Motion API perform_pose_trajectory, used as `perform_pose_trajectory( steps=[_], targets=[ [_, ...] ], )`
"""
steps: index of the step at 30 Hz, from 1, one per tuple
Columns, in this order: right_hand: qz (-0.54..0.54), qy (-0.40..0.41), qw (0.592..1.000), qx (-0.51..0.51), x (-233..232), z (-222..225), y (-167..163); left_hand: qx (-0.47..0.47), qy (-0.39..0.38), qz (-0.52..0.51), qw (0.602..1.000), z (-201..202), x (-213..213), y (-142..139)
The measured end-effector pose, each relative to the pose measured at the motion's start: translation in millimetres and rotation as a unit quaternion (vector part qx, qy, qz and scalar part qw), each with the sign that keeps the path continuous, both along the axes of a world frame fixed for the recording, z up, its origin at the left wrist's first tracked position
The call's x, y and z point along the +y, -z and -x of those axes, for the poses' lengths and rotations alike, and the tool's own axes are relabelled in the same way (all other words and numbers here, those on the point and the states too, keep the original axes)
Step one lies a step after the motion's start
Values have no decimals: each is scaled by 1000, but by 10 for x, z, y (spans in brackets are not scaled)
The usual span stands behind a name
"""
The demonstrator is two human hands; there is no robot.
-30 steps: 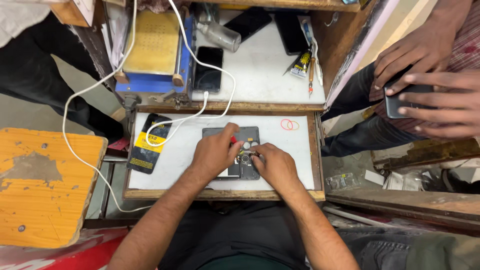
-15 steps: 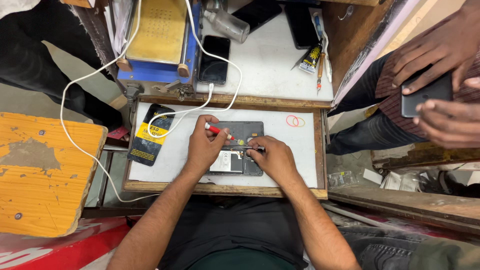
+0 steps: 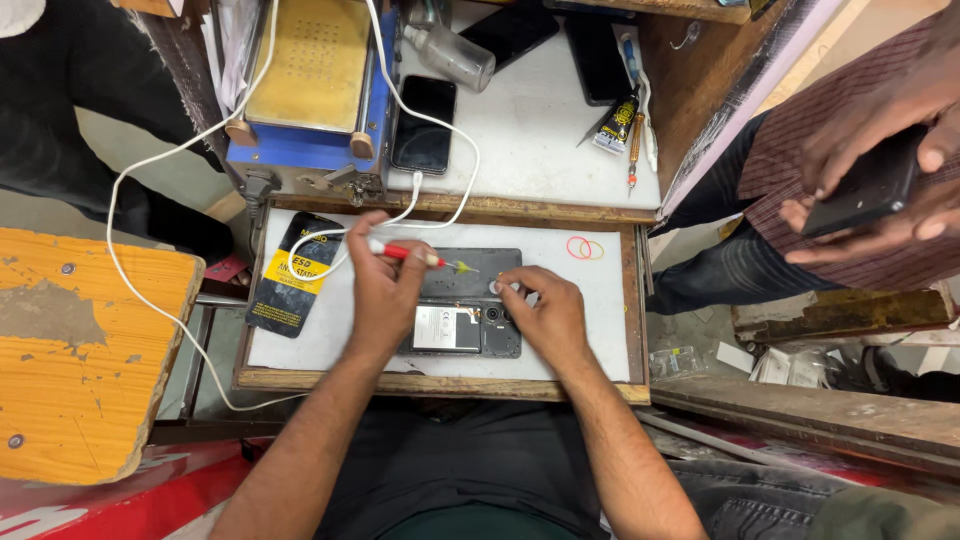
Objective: The person uses a red-handled screwdriver to remove screws from a disassembled smartphone on a workbench. They handle the phone's back cover and internal components, then receive another phone from a bystander and place it on a nearby stool. The person continues to work on the first phone's internals.
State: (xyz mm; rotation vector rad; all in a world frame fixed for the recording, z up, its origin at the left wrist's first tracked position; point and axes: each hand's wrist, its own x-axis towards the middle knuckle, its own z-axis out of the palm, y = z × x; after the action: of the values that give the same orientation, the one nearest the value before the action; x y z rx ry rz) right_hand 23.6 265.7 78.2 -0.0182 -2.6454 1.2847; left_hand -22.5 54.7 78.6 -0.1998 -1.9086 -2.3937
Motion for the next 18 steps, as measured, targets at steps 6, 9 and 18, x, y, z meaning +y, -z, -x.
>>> perform_pose_trajectory(
  steps=[6, 9, 18],
  targets=[
    [114, 11, 993, 7, 49, 38, 89, 347, -70, 364, 861, -168, -216, -550],
    [181, -11, 983, 16, -21, 56, 128, 206, 26, 362, 909, -71, -44, -608],
    [-219, -75, 973, 12, -305, 321, -53, 117, 3, 313, 943, -75, -41, -604]
  ],
)
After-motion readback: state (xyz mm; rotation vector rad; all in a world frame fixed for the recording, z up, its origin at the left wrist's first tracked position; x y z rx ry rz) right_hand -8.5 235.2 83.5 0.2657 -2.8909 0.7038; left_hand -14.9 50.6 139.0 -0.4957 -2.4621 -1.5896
